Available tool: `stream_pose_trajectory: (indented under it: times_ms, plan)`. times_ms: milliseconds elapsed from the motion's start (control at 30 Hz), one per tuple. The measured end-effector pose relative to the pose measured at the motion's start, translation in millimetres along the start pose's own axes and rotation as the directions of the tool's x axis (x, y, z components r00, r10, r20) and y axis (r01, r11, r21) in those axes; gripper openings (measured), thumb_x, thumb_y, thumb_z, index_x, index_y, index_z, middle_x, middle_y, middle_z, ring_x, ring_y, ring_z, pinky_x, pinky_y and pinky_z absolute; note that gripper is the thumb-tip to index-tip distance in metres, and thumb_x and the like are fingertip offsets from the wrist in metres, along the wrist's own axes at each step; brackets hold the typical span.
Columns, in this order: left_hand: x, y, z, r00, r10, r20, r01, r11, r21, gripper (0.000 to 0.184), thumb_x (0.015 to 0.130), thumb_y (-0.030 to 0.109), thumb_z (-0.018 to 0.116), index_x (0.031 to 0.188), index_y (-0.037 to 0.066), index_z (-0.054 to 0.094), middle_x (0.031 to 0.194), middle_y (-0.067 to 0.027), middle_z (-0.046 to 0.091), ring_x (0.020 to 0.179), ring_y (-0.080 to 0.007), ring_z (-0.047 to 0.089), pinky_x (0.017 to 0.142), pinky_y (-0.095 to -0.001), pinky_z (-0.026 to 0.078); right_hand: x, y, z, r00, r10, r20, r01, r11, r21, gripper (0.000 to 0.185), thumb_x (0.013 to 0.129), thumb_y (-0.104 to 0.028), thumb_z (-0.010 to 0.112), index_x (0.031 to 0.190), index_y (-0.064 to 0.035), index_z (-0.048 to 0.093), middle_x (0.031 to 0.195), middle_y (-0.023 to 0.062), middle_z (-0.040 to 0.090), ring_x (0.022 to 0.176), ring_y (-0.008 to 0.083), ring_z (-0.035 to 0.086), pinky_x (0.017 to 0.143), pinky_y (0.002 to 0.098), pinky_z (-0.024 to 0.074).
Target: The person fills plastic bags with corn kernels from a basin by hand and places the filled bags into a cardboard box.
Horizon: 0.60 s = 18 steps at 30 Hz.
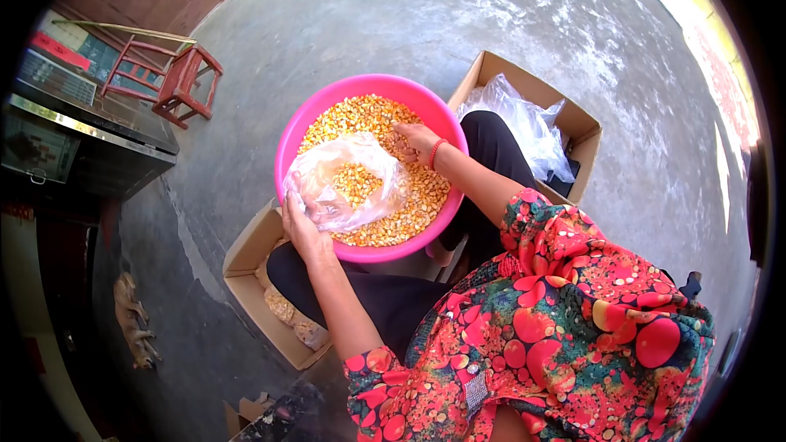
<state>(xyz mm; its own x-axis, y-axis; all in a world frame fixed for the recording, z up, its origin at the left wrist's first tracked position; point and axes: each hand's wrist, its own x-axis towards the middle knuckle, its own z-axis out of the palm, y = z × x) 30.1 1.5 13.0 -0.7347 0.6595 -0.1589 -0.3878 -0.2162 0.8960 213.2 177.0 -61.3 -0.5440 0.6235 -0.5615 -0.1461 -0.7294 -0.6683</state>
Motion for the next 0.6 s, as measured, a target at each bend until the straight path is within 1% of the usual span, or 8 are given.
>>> stream_pose_trajectory:
  times_ms: [100, 167, 233, 300, 367, 433, 467, 600]
  plan:
    - [2, -2, 1, 0.998, -0.004, -0.061, 0.005, 1.0, 0.009, 0.026, 0.091, 0.023, 0.049, 0.107, 0.005, 0.059, 0.095, 0.0013, 0.059, 0.065, -0.0027, 0.045, 0.052, -0.0158, 0.036, -13, -22, 20, 0.992, -0.091, 0.085, 0.076, 0.983, 0.164, 0.027, 0.094, -0.03, 0.037, 0.075, -0.0118, 0.045, 0.053, -0.0037, 0.032, 0.042, 0.0064, 0.021, 0.039, 0.0223, 0.017]
    - [0, -1, 2, 0.998, -0.006, -0.056, 0.007, 1.0, 0.021, 0.025, 0.091, 0.024, 0.049, 0.105, 0.005, 0.059, 0.092, 0.0015, 0.058, 0.067, -0.0036, 0.046, 0.054, -0.0167, 0.037, -23, -38, 44, 0.988, -0.12, 0.099, 0.102, 0.98, 0.168, 0.027, 0.094, -0.03, 0.036, 0.076, -0.0113, 0.045, 0.054, -0.0037, 0.032, 0.042, 0.0069, 0.021, 0.039, 0.0231, 0.019]
    - [0, -1, 2, 0.999, -0.006, -0.05, 0.008, 0.999, 0.034, 0.024, 0.091, 0.025, 0.05, 0.103, 0.006, 0.059, 0.089, 0.0017, 0.057, 0.068, -0.0045, 0.047, 0.055, -0.0177, 0.038, -39, -52, 71, 0.948, -0.178, 0.265, 0.124, 0.97, 0.211, 0.026, 0.093, -0.029, 0.038, 0.076, -0.0113, 0.046, 0.058, -0.0034, 0.037, 0.044, 0.0066, 0.025, 0.04, 0.0219, 0.0218]
    - [2, -3, 2, 0.999, -0.002, -0.053, 0.003, 1.0, 0.021, 0.025, 0.09, 0.025, 0.05, 0.103, 0.006, 0.059, 0.089, 0.0015, 0.057, 0.07, -0.0051, 0.048, 0.057, -0.0186, 0.04, -48, -54, 99, 0.928, -0.228, 0.294, 0.185, 0.968, 0.168, 0.025, 0.093, -0.028, 0.039, 0.076, -0.0109, 0.047, 0.058, -0.0033, 0.038, 0.046, 0.0069, 0.028, 0.042, 0.0214, 0.0244]
    - [-5, 5, 6, 0.999, -0.021, -0.046, 0.023, 0.999, 0.031, 0.026, 0.09, 0.025, 0.05, 0.104, 0.005, 0.059, 0.09, 0.0012, 0.057, 0.072, -0.0055, 0.048, 0.06, -0.0191, 0.04, -51, -48, 116, 0.9, -0.325, 0.29, 0.319, 0.945, 0.067, 0.026, 0.09, -0.023, 0.044, 0.072, -0.0063, 0.053, 0.061, 0.0032, 0.052, 0.052, 0.0115, 0.048, 0.048, 0.0244, 0.0395]
    - [-4, 5, 4, 0.998, -0.042, -0.04, 0.043, 0.998, 0.038, 0.026, 0.091, 0.025, 0.05, 0.104, 0.005, 0.059, 0.091, 0.0008, 0.057, 0.074, -0.0059, 0.049, 0.062, -0.0196, 0.041, -56, -39, 126, 0.838, -0.351, 0.417, 0.38, 0.925, 0.015, 0.026, 0.089, -0.02, 0.046, 0.073, -0.0033, 0.057, 0.067, 0.0068, 0.058, 0.06, 0.0143, 0.055, 0.058, 0.0266, 0.0457]
    - [0, 0, 0, 0.999, -0.028, -0.031, 0.028, 0.999, 0.018, 0.027, 0.091, 0.025, 0.05, 0.105, 0.005, 0.059, 0.092, 0.0003, 0.058, 0.076, -0.0053, 0.049, 0.063, -0.019, 0.041, -59, -37, 127, 0.808, -0.39, 0.441, 0.474, 0.876, -0.093, 0.025, 0.089, -0.018, 0.047, 0.075, -0.0016, 0.059, 0.072, 0.0071, 0.061, 0.067, 0.014, 0.056, 0.067, 0.0272, 0.0467]
    - [2, 0, -2, 1.0, -0.014, -0.009, 0.014, 1.0, 0.005, 0.028, 0.091, 0.025, 0.049, 0.107, 0.004, 0.059, 0.095, -0.0014, 0.059, 0.081, -0.0053, 0.05, 0.066, -0.018, 0.041, -45, -28, 114, 0.786, -0.538, 0.303, 0.611, 0.751, -0.251, 0.024, 0.087, -0.019, 0.048, 0.077, -0.0012, 0.061, 0.076, 0.0051, 0.062, 0.076, 0.0122, 0.056, 0.075, 0.0267, 0.0452]
